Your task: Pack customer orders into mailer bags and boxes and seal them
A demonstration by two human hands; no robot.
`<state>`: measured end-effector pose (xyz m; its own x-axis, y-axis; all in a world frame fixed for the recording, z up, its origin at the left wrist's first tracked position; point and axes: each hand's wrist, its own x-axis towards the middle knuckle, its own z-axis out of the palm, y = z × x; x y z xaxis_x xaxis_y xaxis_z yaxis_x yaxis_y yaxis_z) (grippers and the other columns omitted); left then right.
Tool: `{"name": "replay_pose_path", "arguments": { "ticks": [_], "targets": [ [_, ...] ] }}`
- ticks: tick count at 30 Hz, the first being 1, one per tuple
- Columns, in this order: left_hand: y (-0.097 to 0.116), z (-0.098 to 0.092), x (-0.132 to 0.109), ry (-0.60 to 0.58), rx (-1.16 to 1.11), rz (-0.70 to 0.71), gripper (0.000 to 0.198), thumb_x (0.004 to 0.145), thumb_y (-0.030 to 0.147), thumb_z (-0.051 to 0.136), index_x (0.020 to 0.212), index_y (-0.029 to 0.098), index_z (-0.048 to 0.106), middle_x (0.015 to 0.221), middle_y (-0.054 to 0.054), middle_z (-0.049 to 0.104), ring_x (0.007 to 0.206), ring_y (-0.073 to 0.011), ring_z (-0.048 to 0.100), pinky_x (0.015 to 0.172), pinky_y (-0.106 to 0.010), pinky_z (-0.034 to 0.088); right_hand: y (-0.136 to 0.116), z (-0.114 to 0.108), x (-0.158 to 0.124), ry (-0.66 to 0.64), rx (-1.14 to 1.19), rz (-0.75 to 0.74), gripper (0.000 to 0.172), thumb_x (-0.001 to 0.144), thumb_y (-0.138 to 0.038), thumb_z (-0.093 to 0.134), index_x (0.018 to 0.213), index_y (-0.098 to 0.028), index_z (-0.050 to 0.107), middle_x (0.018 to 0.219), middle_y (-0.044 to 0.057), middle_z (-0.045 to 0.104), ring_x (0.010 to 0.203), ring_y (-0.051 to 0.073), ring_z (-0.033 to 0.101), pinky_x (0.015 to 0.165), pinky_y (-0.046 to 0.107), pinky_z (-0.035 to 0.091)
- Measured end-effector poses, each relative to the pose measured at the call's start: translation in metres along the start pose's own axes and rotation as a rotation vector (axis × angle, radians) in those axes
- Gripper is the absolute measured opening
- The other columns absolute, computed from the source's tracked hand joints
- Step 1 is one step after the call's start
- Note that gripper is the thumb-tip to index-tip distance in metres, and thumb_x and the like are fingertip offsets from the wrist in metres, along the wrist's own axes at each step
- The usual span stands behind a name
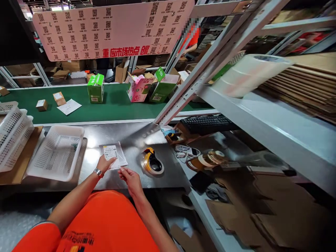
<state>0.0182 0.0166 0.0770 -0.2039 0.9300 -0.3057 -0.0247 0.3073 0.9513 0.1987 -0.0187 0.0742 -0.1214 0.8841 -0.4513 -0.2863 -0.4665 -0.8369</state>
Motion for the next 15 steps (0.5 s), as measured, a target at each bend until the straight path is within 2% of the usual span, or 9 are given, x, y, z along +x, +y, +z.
{"name": "replay_pose_path", "arguments": {
  "ticks": [2, 4, 5, 7, 9, 10, 12, 15],
  "targets": [
    [-0.004, 0.002, -0.003, 0.084, 0.081, 0.066, 0.065, 0.076, 0.044, 0.098, 0.129, 0.014, 0.075, 0.138, -0.024, 0.078, 0.131, -0.0369, 0.074, 0.119, -0.057, 0.056, 0.001, -0.003, 0.002, 0.015, -0.016, -0.013, 0.063, 0.052, -0.072, 0.102, 0.082, -0.019, 0.086, 0.079, 0.007, 0.082, 0.064, 0.017, 0.064, 0.066, 0.033, 0.052],
    [-0.007, 0.003, -0.009, 0.129, 0.192, 0.188, 0.067, 0.076, 0.047, 0.097, 0.131, 0.015, 0.075, 0.144, -0.023, 0.074, 0.139, -0.0368, 0.069, 0.124, -0.057, 0.051, 0.003, -0.007, 0.005, 0.028, -0.034, -0.035, 0.062, 0.054, -0.074, 0.1, 0.081, -0.019, 0.085, 0.078, 0.007, 0.082, 0.064, 0.018, 0.065, 0.066, 0.034, 0.052],
    [-0.007, 0.004, -0.013, 0.097, 0.235, 0.256, 0.06, 0.078, 0.048, 0.095, 0.126, 0.017, 0.078, 0.141, -0.021, 0.075, 0.139, -0.036, 0.068, 0.125, -0.056, 0.05, 0.003, -0.008, 0.007, 0.032, -0.043, -0.046, 0.062, 0.055, -0.075, 0.099, 0.08, -0.02, 0.085, 0.078, 0.007, 0.081, 0.065, 0.018, 0.065, 0.067, 0.034, 0.052],
    [-0.008, 0.006, -0.02, -0.071, 0.269, 0.344, 0.039, 0.084, 0.05, 0.087, 0.109, 0.021, 0.084, 0.127, -0.016, 0.081, 0.129, -0.0332, 0.073, 0.122, -0.051, 0.054, 0.004, -0.011, 0.009, 0.034, -0.056, -0.063, 0.061, 0.057, -0.076, 0.098, 0.08, -0.02, 0.086, 0.076, 0.006, 0.081, 0.065, 0.018, 0.064, 0.067, 0.034, 0.052],
    [-0.006, 0.011, -0.026, -0.228, 0.253, 0.299, 0.028, 0.087, 0.05, 0.082, 0.092, 0.023, 0.086, 0.104, -0.012, 0.085, 0.109, -0.0302, 0.078, 0.11, -0.046, 0.06, 0.003, -0.013, 0.009, 0.035, -0.07, -0.076, 0.06, 0.057, -0.076, 0.097, 0.079, -0.021, 0.086, 0.075, 0.005, 0.08, 0.065, 0.018, 0.063, 0.067, 0.033, 0.051],
    [-0.006, 0.014, -0.027, -0.265, 0.243, 0.246, 0.027, 0.087, 0.05, 0.081, 0.086, 0.023, 0.085, 0.095, -0.01, 0.084, 0.1, -0.029, 0.079, 0.104, -0.044, 0.061, 0.003, -0.014, 0.009, 0.032, -0.079, -0.084, 0.06, 0.057, -0.076, 0.097, 0.078, -0.021, 0.086, 0.074, 0.005, 0.08, 0.065, 0.017, 0.063, 0.067, 0.032, 0.05],
    [-0.003, 0.021, -0.027, -0.269, 0.226, 0.145, 0.026, 0.084, 0.047, 0.082, 0.078, 0.022, 0.082, 0.082, -0.009, 0.082, 0.085, -0.0268, 0.076, 0.093, -0.041, 0.062, 0.0, -0.019, 0.007, 0.025, -0.092, -0.096, 0.06, 0.057, -0.076, 0.097, 0.075, -0.02, 0.085, 0.073, 0.005, 0.079, 0.065, 0.016, 0.061, 0.067, 0.032, 0.049],
    [0.001, 0.031, -0.02, -0.238, 0.196, 0.07, 0.031, 0.086, 0.05, 0.078, 0.074, 0.021, 0.073, 0.075, -0.009, 0.076, 0.075, -0.0245, 0.072, 0.084, -0.04, 0.063, -0.003, -0.039, 0.001, 0.038, -0.039, -0.093, 0.061, 0.055, -0.076, 0.099, 0.072, -0.019, 0.083, 0.071, 0.005, 0.078, 0.064, 0.016, 0.06, 0.065, 0.032, 0.049]
  ]
}}
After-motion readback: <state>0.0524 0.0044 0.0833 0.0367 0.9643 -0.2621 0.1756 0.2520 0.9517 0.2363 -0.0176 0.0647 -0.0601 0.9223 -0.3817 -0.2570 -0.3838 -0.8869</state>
